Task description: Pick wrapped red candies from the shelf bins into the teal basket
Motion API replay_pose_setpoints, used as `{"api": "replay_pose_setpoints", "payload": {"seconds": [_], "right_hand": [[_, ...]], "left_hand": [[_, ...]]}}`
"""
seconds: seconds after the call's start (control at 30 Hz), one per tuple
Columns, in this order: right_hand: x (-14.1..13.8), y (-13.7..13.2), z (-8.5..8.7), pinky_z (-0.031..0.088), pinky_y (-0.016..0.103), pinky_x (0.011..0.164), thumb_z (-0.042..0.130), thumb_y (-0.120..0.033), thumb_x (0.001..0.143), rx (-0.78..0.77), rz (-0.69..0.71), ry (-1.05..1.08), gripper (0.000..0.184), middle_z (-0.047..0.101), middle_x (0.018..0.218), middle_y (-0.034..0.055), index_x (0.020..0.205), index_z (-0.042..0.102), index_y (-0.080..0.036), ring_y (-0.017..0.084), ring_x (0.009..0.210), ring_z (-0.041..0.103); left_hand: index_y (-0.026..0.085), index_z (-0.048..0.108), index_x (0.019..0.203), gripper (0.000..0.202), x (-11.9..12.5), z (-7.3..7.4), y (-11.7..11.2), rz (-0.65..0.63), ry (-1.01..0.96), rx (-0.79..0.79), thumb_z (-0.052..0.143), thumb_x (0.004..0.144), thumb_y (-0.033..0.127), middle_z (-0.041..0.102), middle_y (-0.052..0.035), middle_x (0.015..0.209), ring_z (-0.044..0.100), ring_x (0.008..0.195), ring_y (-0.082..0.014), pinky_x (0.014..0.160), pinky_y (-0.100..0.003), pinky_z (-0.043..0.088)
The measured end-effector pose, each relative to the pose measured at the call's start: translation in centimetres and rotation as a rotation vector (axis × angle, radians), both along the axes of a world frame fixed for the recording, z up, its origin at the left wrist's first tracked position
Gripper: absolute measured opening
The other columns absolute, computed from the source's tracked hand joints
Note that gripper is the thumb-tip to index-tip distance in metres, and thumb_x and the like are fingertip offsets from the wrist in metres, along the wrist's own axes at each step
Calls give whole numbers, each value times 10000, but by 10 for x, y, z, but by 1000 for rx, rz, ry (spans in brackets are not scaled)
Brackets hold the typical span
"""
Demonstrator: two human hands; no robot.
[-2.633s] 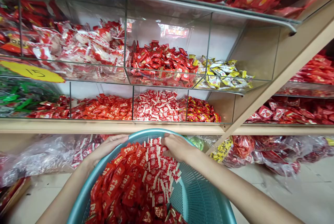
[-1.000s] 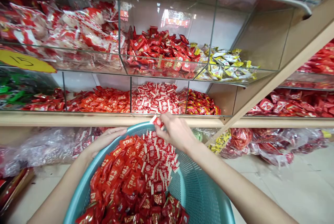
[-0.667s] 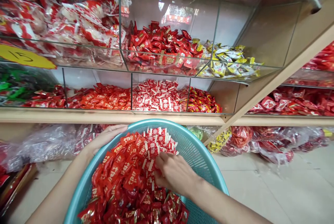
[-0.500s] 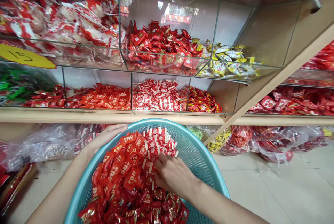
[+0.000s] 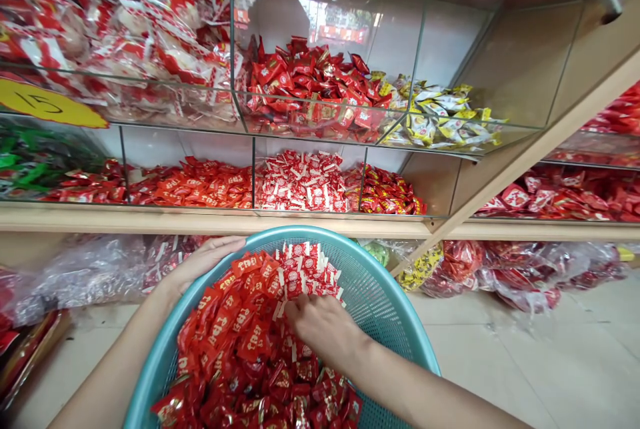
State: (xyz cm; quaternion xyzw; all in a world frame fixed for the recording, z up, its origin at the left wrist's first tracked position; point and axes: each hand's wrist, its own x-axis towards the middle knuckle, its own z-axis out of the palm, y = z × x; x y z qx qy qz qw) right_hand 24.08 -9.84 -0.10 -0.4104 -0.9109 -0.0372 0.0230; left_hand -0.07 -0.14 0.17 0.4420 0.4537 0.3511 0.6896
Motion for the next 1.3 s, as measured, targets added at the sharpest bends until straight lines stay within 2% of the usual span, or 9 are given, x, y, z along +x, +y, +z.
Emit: {"api": "replay_pose_setpoints", "payload": {"seconds": [0.13, 0.57, 0.67, 0.73, 0.83, 0.93, 1.0, 1.13, 1.3], "right_hand": [[-4, 2, 6, 176, 277, 423, 531, -47, 747, 5, 44, -143, 120, 581, 680, 14, 784, 531, -161, 103, 503, 478], [-13, 1, 6, 248, 262, 393, 507, -76, 777, 109, 68, -178, 90, 585, 689, 41, 751, 532, -159, 159, 567, 548], [-14, -2, 7, 254, 255, 406, 483, -188, 835, 163, 74, -101, 117, 581, 657, 41, 736, 538, -157, 150, 550, 536], [-13, 2, 18, 247, 252, 414, 434, -286, 873, 173, 97, -25, 229, 573, 629, 32, 711, 537, -162, 131, 512, 513], [-5, 29, 48, 236, 255, 423, 367, -343, 897, 151, 64, 77, 331, 554, 586, 17, 666, 530, -172, 102, 451, 462], [17, 81, 77, 317, 249, 503, 347, -336, 899, 145, -114, 241, 305, 590, 670, 35, 740, 549, -173, 114, 544, 509], [34, 120, 86, 354, 245, 580, 370, -287, 887, 186, -202, 337, 225, 617, 785, 43, 827, 562, -185, 129, 651, 542], [54, 173, 78, 370, 243, 653, 497, -193, 796, 115, -251, 335, 118, 620, 874, 44, 869, 589, -198, 156, 766, 552], [52, 184, 59, 385, 231, 677, 563, -216, 761, 10, -172, 400, 117, 575, 882, 54, 856, 610, -167, 132, 726, 522]], "left_hand": [[201, 664, 1000, 334, -1, -2, 0, 10, 1, -3, 656, 695, 335, 722, -17, 852, 642, 728, -149, 712, -269, 471], [209, 668, 1007, 317, -1, -1, 3, -27, 3, 6, 636, 716, 330, 726, -14, 849, 643, 712, -142, 673, -229, 471], [213, 660, 1026, 327, -2, -2, 3, -35, -3, 3, 628, 722, 330, 725, -16, 861, 646, 718, -149, 674, -236, 472], [218, 655, 1037, 334, -2, -3, 3, -40, -7, -3, 624, 725, 334, 724, -20, 874, 648, 735, -160, 684, -250, 474], [223, 656, 1036, 331, -2, -3, 3, -42, -10, -8, 624, 725, 333, 721, -23, 896, 648, 767, -170, 716, -264, 472], [224, 660, 1027, 322, -2, -4, 4, -37, -7, -8, 625, 725, 331, 719, -23, 908, 647, 783, -168, 741, -264, 466], [222, 660, 1026, 322, -3, -4, 5, -31, -4, -5, 626, 724, 330, 719, -24, 908, 647, 785, -166, 742, -260, 466], [221, 661, 1021, 319, -3, -4, 4, -17, -2, 1, 632, 720, 324, 720, -21, 902, 647, 779, -158, 738, -251, 466], [212, 658, 1024, 326, -1, 0, 3, -18, 0, -15, 631, 720, 327, 719, -30, 906, 648, 779, -166, 735, -260, 471]]}}
